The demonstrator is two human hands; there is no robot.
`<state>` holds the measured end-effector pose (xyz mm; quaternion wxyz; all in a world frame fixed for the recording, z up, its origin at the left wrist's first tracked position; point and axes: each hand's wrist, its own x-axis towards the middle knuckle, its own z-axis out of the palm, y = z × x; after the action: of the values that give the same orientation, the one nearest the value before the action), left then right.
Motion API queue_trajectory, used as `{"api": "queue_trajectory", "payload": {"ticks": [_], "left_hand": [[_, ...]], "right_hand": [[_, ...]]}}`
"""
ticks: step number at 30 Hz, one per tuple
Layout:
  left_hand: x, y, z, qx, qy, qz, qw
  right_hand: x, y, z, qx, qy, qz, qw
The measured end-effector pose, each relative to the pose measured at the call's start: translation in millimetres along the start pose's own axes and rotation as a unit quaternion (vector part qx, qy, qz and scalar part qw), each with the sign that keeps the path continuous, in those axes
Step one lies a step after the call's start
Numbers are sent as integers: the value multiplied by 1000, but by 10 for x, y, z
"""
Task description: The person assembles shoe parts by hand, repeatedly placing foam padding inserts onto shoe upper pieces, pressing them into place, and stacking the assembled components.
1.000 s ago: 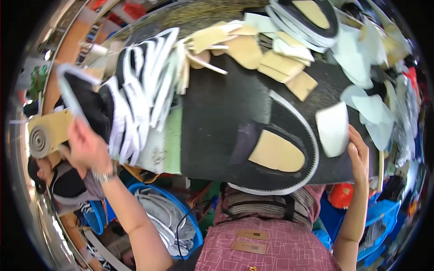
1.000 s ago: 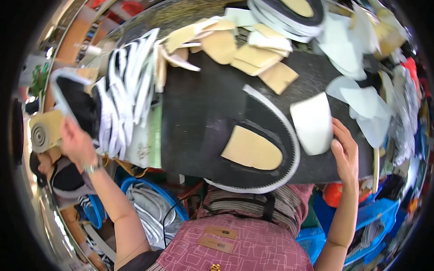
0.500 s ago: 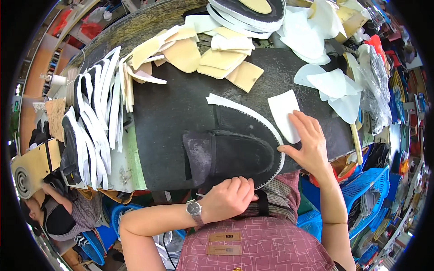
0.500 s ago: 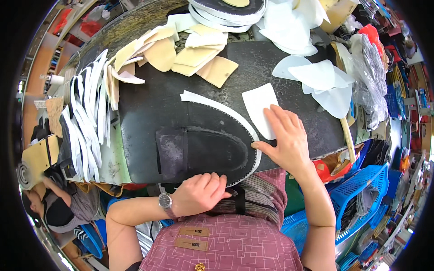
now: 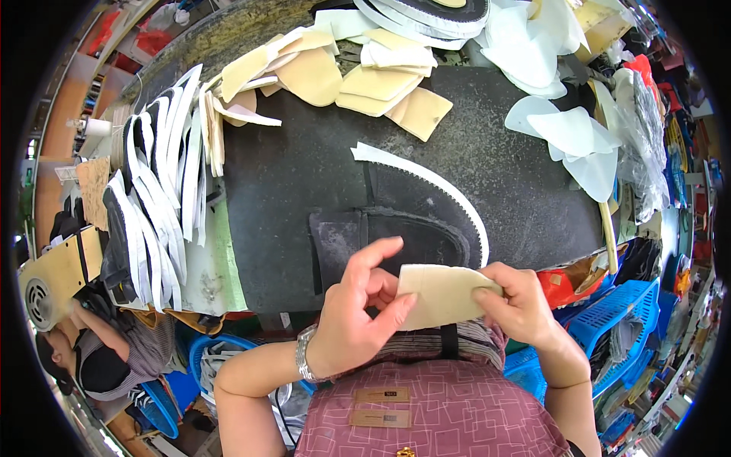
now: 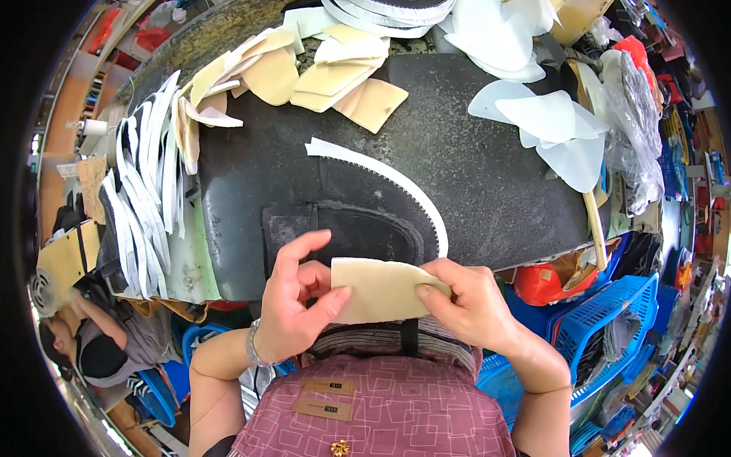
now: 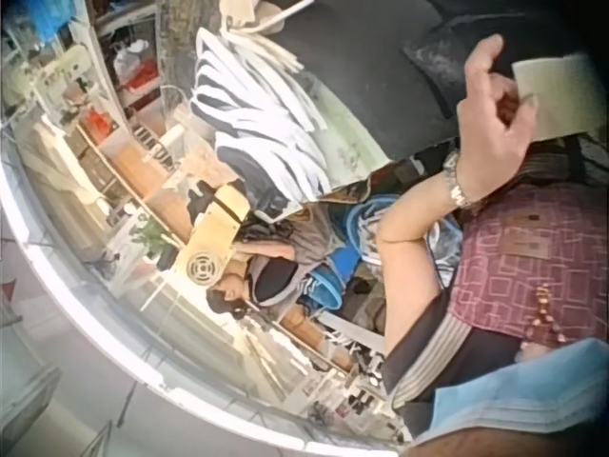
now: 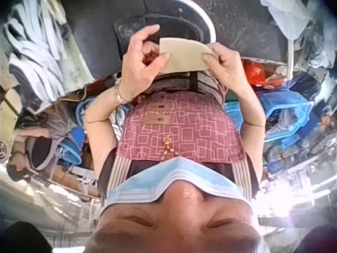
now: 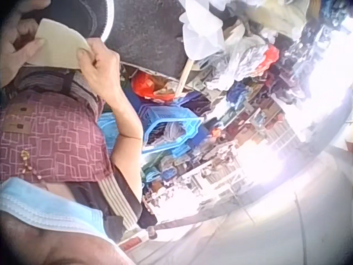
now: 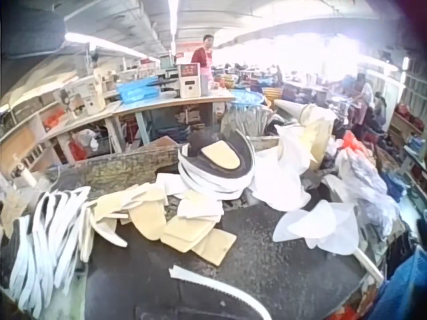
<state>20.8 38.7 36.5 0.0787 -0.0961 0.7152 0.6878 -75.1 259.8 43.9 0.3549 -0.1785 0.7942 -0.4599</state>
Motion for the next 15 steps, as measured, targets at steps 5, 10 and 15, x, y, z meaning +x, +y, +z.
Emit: {"api": "queue_trajectory", "payload": {"ticks": [5,10,15], "left_hand": [[-82,-12,-21,34,47,112,992],[33,-12,96,-31,-29,17,999],[-163,44,25,60,9,83,995]], "right_hand": [[-82,393,-301,-362,299,-125,874],[-203,28,-148,-106,158,-44,981],[-424,372,-346,-235,144,-61,960]]}}
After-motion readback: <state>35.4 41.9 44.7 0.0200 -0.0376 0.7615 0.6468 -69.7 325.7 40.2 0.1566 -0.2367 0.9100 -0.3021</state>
